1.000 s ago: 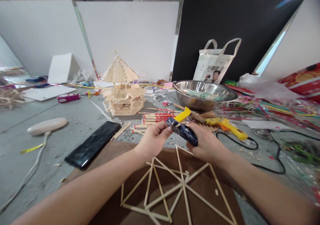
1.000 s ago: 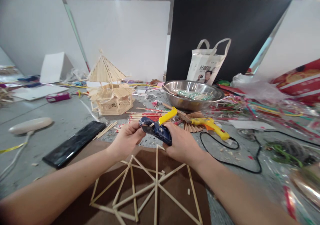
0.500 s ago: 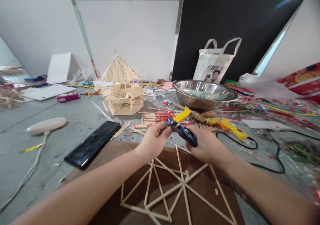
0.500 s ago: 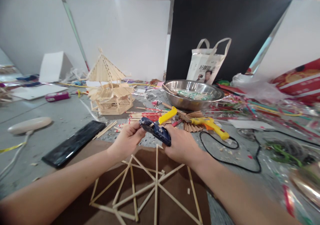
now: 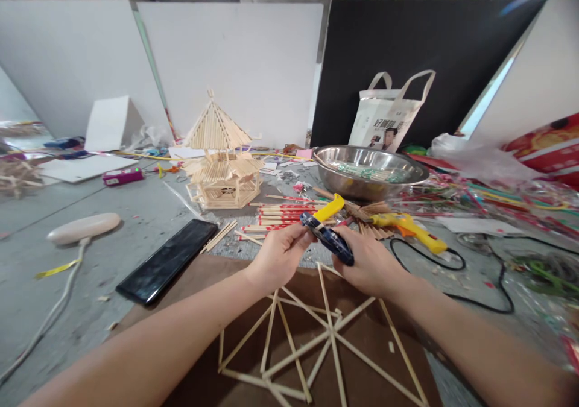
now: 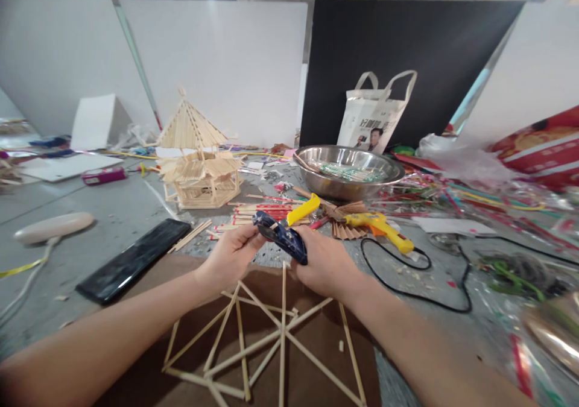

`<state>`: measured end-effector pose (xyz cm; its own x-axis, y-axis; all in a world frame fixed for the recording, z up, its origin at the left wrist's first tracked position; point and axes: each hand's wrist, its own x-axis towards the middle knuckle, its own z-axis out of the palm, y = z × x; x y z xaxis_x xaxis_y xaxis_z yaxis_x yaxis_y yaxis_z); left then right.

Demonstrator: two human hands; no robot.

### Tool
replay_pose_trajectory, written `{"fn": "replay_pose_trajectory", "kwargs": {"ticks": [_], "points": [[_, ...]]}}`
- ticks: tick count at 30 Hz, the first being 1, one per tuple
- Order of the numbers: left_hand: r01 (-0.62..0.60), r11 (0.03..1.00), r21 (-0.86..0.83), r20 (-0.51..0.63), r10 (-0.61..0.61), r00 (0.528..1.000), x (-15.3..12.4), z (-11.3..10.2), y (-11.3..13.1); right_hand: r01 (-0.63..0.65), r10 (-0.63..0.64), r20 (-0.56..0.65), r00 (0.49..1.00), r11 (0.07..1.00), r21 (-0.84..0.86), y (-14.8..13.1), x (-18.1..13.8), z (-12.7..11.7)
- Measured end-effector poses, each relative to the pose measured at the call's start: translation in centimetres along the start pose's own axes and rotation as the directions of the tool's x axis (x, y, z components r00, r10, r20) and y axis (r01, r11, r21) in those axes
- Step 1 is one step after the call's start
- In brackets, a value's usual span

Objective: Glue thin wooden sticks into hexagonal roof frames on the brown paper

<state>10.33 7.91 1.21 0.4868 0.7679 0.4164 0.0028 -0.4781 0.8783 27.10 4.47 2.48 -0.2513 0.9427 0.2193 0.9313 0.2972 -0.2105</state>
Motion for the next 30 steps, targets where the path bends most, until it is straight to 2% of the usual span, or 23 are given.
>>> {"fn": "replay_pose_trajectory", "kwargs": {"ticks": [4,11,17,21,27,30], "points": [[0.005,0.996,-0.085,0.052,-0.001,0.999,0.27,-0.26,0.16,0.003,-0.003,0.000,1.000,1.000,0.000,0.16,-0.04,0.01],[0.211,0.959,-0.191,0.139,-0.186,0.973,0.20,-0.71,-0.01,0.028,-0.028,-0.008,1.000,1.000,-0.014,0.32,-0.07,0.03],[0.289,0.915,-0.283,0.197,-0.239,0.951,0.07,-0.70,-0.07,0.016,-0.016,0.000,1.000,0.999,-0.049,0.38,-0.09,0.12],[0.245,0.946,-0.211,0.155,-0.215,0.964,0.17,-0.58,0.12,-0.002,0.002,0.001,1.000,0.997,-0.079,0.29,-0.17,0.08],[0.049,0.998,-0.047,0.056,-0.046,0.997,0.31,-0.30,-0.37,-0.021,0.016,-0.034,0.999,0.988,-0.150,0.12,-0.13,-0.14],[0.024,0.997,0.069,0.023,-0.026,0.999,0.13,-0.06,-0.61,-0.040,0.035,-0.031,0.999,0.984,-0.176,0.09,-0.10,-0.13]]}}
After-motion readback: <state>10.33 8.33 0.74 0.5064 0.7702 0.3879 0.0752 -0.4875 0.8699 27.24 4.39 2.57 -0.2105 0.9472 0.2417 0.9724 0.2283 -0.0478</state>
